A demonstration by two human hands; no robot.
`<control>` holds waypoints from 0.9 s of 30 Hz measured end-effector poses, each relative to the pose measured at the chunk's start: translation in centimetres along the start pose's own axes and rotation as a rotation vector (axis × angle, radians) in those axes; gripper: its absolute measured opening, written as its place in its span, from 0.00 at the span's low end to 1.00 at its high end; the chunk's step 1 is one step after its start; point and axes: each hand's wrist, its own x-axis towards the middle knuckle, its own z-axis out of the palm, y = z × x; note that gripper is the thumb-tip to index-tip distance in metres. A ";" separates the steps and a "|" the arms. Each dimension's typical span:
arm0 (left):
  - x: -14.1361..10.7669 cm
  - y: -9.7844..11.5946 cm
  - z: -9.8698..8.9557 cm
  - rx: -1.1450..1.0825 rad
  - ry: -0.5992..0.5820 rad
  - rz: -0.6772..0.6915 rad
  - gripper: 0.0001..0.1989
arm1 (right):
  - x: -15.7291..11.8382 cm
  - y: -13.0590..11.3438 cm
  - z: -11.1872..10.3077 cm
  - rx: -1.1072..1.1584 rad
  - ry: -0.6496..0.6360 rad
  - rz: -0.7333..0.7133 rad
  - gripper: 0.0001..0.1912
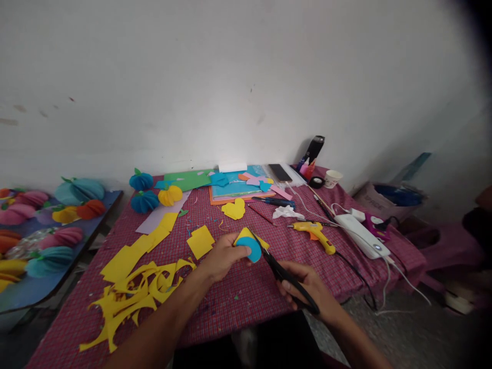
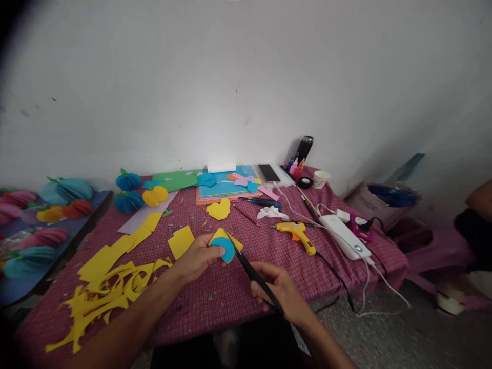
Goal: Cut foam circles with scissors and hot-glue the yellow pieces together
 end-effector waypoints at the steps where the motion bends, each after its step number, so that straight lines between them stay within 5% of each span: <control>1: 0.0 0.0 0.0 0.004 0.001 -0.008 0.06 | 0.0 0.0 -0.1 0.000 -0.001 0.004 0.25; 27: -0.1 0.0 -0.2 0.041 -0.051 -0.103 0.08 | -0.8 -0.6 -0.8 0.015 -0.036 0.052 0.26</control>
